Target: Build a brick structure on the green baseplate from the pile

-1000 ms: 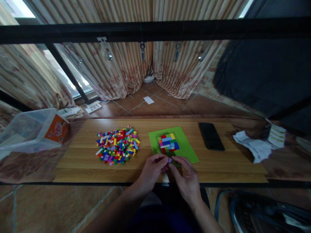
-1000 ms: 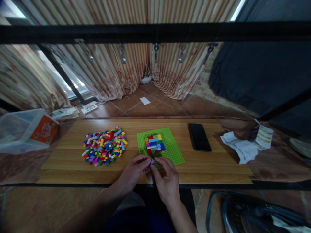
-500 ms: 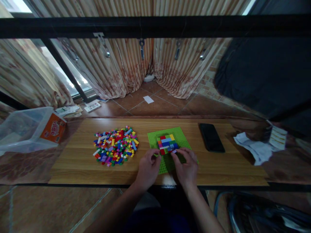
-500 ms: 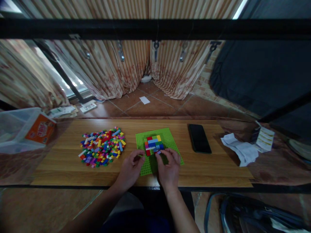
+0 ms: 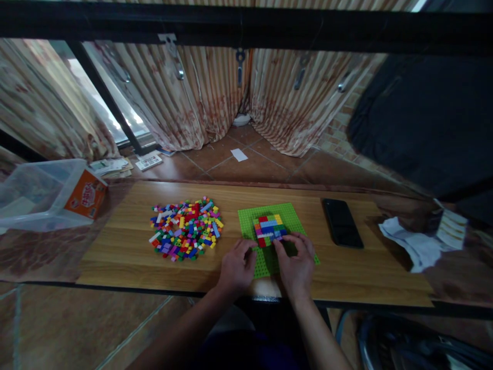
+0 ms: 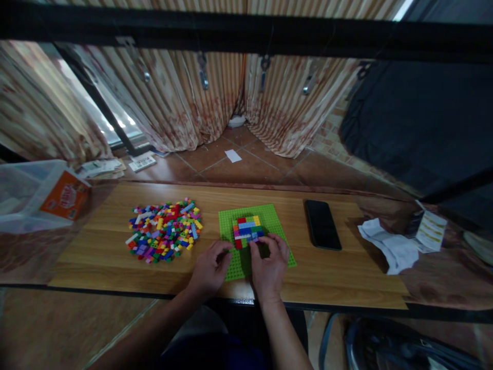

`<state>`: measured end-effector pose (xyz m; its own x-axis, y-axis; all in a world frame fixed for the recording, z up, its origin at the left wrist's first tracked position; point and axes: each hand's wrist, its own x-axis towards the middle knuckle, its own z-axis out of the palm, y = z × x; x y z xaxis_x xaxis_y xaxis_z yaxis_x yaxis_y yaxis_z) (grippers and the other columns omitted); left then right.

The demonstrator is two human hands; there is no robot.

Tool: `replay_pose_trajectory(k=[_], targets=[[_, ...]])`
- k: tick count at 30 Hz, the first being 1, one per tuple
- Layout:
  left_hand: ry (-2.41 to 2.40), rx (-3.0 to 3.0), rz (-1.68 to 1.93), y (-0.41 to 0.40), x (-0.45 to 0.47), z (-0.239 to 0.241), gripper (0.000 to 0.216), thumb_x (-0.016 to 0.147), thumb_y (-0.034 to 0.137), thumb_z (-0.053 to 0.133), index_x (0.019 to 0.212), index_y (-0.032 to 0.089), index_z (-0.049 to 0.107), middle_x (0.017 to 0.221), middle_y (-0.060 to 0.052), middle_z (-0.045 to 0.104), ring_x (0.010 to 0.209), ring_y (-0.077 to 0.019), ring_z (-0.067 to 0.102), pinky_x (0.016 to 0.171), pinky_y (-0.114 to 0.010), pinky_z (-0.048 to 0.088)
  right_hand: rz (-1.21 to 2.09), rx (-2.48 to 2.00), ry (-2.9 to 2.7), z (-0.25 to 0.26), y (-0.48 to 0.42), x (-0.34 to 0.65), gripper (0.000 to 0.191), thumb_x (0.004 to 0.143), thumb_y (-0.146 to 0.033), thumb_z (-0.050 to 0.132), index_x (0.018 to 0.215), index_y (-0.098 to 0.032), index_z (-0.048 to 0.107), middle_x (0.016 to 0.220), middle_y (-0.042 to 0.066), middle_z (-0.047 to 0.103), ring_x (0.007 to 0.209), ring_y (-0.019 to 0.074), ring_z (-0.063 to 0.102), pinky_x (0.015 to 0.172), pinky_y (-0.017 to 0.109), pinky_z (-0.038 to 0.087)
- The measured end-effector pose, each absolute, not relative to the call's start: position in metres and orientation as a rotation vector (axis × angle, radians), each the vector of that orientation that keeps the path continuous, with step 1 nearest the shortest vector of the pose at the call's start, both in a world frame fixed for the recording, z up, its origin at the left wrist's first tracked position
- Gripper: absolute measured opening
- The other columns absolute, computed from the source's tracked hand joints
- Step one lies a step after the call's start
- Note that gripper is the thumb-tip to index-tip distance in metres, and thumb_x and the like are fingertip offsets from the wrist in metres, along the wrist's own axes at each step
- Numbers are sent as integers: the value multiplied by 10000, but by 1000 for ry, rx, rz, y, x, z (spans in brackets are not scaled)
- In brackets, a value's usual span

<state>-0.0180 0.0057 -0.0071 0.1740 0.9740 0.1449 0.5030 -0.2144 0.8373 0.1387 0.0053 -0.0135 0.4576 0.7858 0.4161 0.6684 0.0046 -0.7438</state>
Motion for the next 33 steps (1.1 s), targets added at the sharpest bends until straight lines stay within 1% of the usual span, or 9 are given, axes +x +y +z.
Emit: replay_pose_trajectory(k=[5,9,14,23,29,33], targets=[[1385,1842,938,4,-18,-9,178,856,139,508,982,200,619,957,-59,663,802,-171,624,692,-282,491,149,-1715,-1240,-15,5,139,269,797,-436,658,893,-185,669,1054,94,608,1040,235,551,958,420,422],[1370,1867,947,4,-18,-7,175,851,129,512,970,196,621,962,-66,666,871,-189,628,736,-296,497,141,-1678,-1255,-15,4,140,257,813,-421,649,907,-183,674,1050,93,606,1031,224,558,948,404,434],[1354,1894,948,3,-17,-7,183,854,122,507,978,196,619,968,-67,664,916,-198,627,778,-309,499,154,-1667,-1265,-17,4,140,233,823,-412,641,869,-191,696,1033,86,609,1018,219,562,938,402,436],[1334,1942,956,3,-17,-11,196,870,128,494,1005,206,613,986,-63,662,927,-197,621,804,-320,498,203,-1634,-1266,-15,6,142,242,823,-419,641,875,-196,719,1058,89,615,1027,217,568,942,406,440],[1334,1957,948,2,-17,-12,191,887,146,476,1013,209,604,972,-61,658,919,-194,616,808,-320,495,270,-1646,-1265,-14,5,144,285,802,-457,647,906,-201,717,1104,95,612,1059,228,565,951,423,441],[1336,1971,940,1,-17,-12,193,885,147,473,1012,212,604,961,-59,655,906,-191,620,791,-312,496,313,-1629,-1246,-12,3,147,314,842,-460,600,956,-188,708,1124,105,612,1084,224,564,965,413,437]])
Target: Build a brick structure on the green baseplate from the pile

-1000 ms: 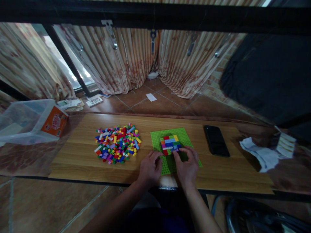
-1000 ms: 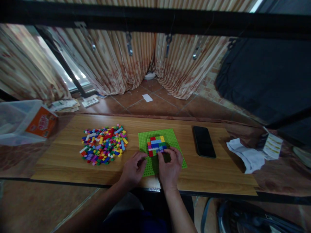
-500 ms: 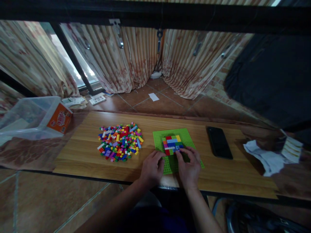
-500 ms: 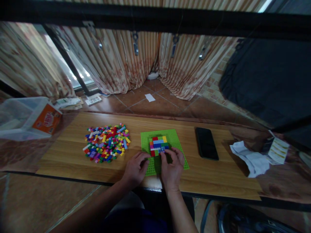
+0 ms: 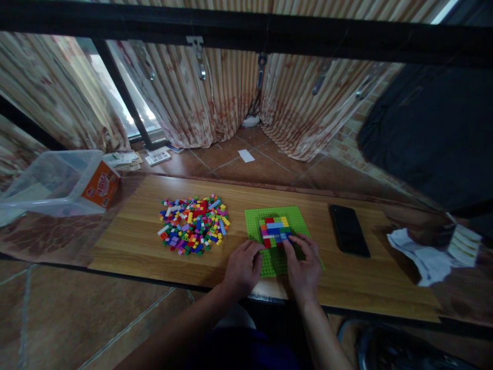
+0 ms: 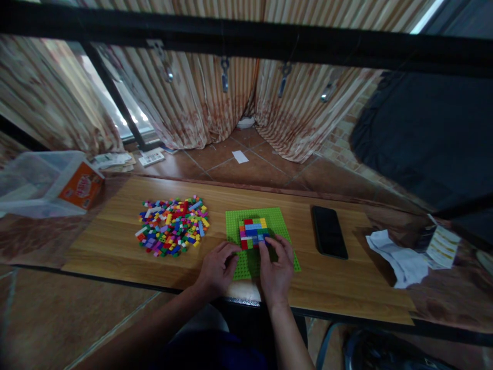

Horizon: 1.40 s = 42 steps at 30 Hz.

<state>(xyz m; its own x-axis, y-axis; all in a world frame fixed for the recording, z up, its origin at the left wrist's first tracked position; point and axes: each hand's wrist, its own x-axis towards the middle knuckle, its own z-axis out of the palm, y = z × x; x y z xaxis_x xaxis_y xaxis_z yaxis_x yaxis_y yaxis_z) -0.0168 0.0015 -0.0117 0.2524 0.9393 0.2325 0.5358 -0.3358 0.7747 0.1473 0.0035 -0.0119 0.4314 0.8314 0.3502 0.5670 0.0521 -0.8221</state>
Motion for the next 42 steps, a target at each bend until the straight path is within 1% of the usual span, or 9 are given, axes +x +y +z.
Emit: replay_pose_trajectory(k=[4,8,13,20,26,31,36,38,42], targets=[[1344,1971,953,2,-16,-11,201,878,138,479,1015,208,608,955,-60,655,899,-192,622,780,-307,497,318,-1651,-1244,-10,6,151,361,891,-457,522,1033,-165,681,1108,120,624,1082,228,567,976,425,432],[1339,1966,953,2,-16,-10,199,867,126,487,1002,205,610,950,-61,656,889,-190,622,780,-305,495,321,-1723,-1275,-9,13,151,423,888,-473,518,1103,-135,651,1118,146,625,1086,243,560,980,439,428],[1344,1966,937,1,-16,-12,193,870,130,490,1002,207,608,967,-58,658,915,-189,619,805,-308,493,298,-1756,-1296,-10,19,151,458,867,-503,531,1089,-124,660,1107,159,639,1071,256,567,967,443,429],[1346,1952,935,1,-16,-9,183,867,143,494,986,207,617,956,-63,657,895,-192,621,778,-305,503,327,-1791,-1300,-13,19,150,484,845,-534,545,1083,-133,672,1082,157,675,996,265,599,916,445,441],[1362,1958,926,1,-15,-10,173,873,153,497,989,207,613,957,-65,654,887,-194,614,785,-317,501,353,-1798,-1285,-16,19,150,530,846,-566,519,1122,-137,664,1100,169,687,1024,280,607,929,477,421],[1301,1901,992,-3,-19,-10,206,864,131,495,1014,202,617,963,-66,649,849,-177,622,738,-289,509,392,-1818,-1324,-20,20,156,575,836,-593,515,1142,-130,664,1125,173,683,1032,287,611,932,467,429],[1370,1834,1071,-13,-44,0,193,854,121,505,995,196,613,939,-67,644,802,-164,626,726,-280,518,343,-1839,-1366,-22,18,159,594,879,-596,432,1126,-115,677,1104,182,690,1020,306,620,912,463,445],[1478,1829,1109,-14,-65,5,185,856,120,503,983,199,611,925,-60,647,822,-167,629,752,-287,520,323,-1841,-1381,-23,16,159,594,894,-587,404,1121,-113,680,1101,183,691,1025,312,621,910,462,448],[1776,1809,1172,-8,-121,10,172,869,151,503,981,207,621,959,-55,661,883,-182,636,802,-316,525,310,-1848,-1400,-25,13,160,601,894,-592,401,1127,-114,681,1106,180,690,1029,325,617,904,465,454]])
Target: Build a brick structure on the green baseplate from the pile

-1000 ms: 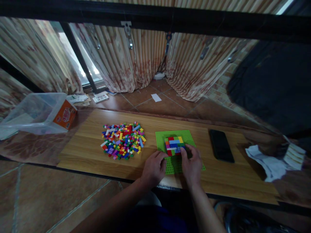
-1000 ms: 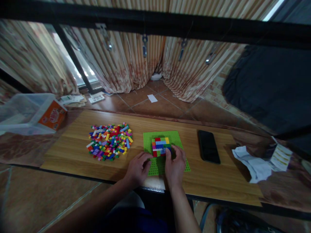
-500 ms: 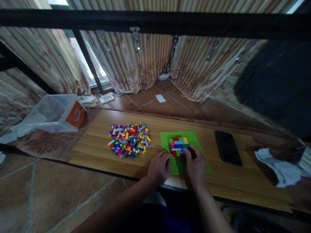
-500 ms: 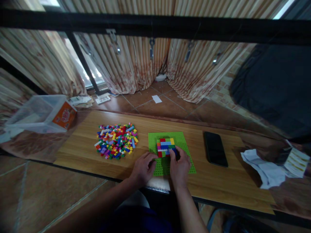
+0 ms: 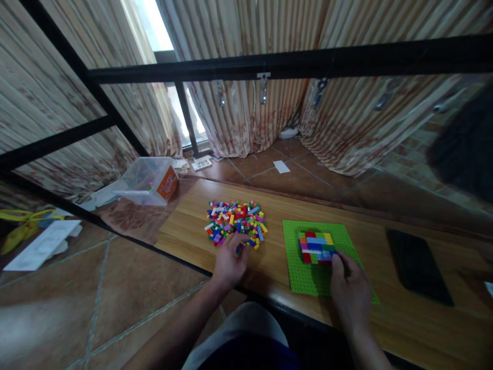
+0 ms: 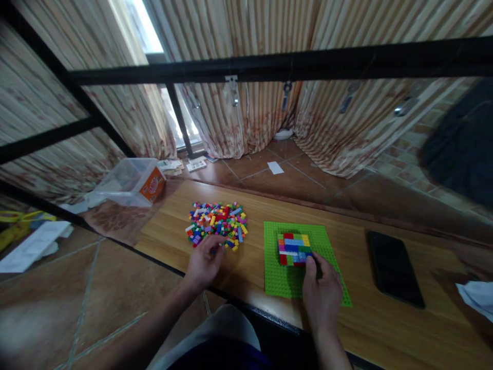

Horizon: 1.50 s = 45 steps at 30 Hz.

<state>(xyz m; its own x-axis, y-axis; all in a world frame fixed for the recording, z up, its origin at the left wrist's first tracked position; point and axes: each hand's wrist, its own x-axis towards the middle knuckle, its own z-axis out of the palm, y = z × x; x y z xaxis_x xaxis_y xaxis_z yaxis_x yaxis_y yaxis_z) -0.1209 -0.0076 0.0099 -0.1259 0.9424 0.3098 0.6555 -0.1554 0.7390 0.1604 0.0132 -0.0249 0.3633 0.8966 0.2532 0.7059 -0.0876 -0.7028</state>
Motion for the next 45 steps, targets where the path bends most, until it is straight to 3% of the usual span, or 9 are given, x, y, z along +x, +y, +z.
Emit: replay_pose_trajectory(k=[3,10,18,26,34,45], targets=[[2029,1765,1150,1,-160,13,186,867,172,510,994,204,642,987,-65,656,918,-203,638,827,-343,527,298,-1872,-1394,-25,12,160,619,890,-606,392,1121,-113,687,1111,187,686,1030,337,610,895,477,455],[2238,1988,721,24,-198,17,296,806,150,562,1057,208,707,1102,-105,628,1041,-275,585,963,-436,471,277,-1867,-1408,-24,11,161,603,889,-590,398,1121,-115,688,1101,184,692,1024,339,619,891,482,458],[2207,2087,551,39,-205,10,346,794,93,507,974,257,752,1068,-69,648,985,-230,587,930,-376,477,288,-1900,-1409,-23,9,161,590,888,-584,399,1114,-122,689,1092,180,692,1031,339,618,898,484,460],[2150,2134,449,50,-208,15,203,805,145,548,848,220,732,1031,-73,671,1007,-233,604,943,-369,476,303,-1909,-1390,-21,10,159,608,884,-585,390,1126,-111,685,1107,185,689,1031,333,618,909,485,461],[2091,2211,432,46,-200,18,169,803,177,581,891,229,715,1127,-68,642,1057,-241,578,956,-396,458,300,-1888,-1402,-22,9,160,611,887,-592,391,1131,-113,681,1120,187,680,1040,322,605,923,481,446],[2076,2157,357,50,-189,29,130,778,105,579,817,198,661,1126,-80,624,1065,-261,558,911,-405,456,295,-1912,-1395,-21,9,159,600,887,-587,401,1136,-119,682,1127,183,681,1054,340,605,923,494,453]])
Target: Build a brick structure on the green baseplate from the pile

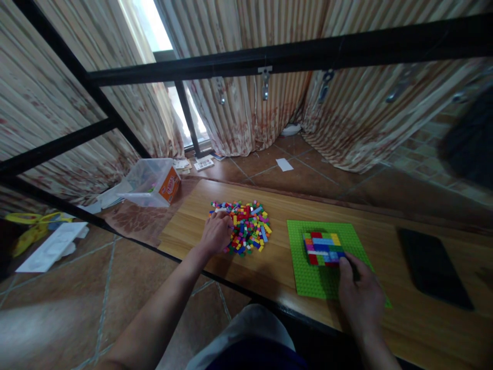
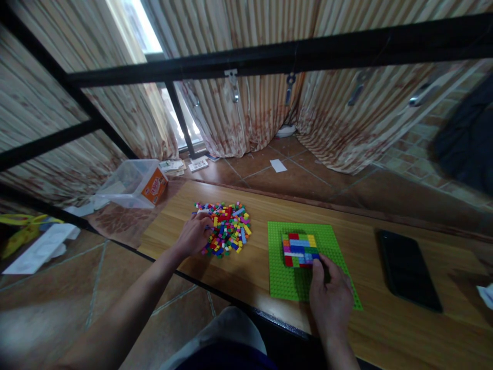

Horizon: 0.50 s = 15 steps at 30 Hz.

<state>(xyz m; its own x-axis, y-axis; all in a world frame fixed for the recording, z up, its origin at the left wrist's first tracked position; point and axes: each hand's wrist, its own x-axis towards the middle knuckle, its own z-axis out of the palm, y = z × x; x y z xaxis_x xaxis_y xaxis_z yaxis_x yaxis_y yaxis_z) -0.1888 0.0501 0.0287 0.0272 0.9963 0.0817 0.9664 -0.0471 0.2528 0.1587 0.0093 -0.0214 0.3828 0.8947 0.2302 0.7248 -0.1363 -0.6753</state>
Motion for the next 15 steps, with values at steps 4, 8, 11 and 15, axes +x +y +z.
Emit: replay_pose_trajectory(k=[4,8,11,15], targets=[[2067,2158,482,49,-192,28,117,765,89,599,795,199,625,1086,-73,639,1031,-248,575,919,-402,451,298,-1882,-1409,-23,9,160,586,890,-579,411,1122,-116,685,1111,182,686,1038,333,613,920,495,456],[2038,2033,779,39,-190,39,59,816,148,584,821,202,609,935,-54,678,926,-219,623,872,-356,473,294,-1854,-1406,-25,10,160,571,893,-575,424,1113,-118,686,1101,175,688,1033,321,614,928,493,454],[1877,1813,997,25,-176,52,63,867,229,559,862,199,614,833,-19,685,779,-172,643,751,-286,492,318,-1812,-1362,-23,10,159,544,895,-558,441,1121,-122,675,1103,171,681,1030,304,612,932,492,454],[1512,1570,1187,8,-141,58,110,858,274,604,871,181,661,845,-22,696,799,-157,650,744,-258,504,210,-1704,-1336,-4,1,148,482,890,-515,485,1110,-126,664,1089,166,667,1052,285,594,951,482,446]])
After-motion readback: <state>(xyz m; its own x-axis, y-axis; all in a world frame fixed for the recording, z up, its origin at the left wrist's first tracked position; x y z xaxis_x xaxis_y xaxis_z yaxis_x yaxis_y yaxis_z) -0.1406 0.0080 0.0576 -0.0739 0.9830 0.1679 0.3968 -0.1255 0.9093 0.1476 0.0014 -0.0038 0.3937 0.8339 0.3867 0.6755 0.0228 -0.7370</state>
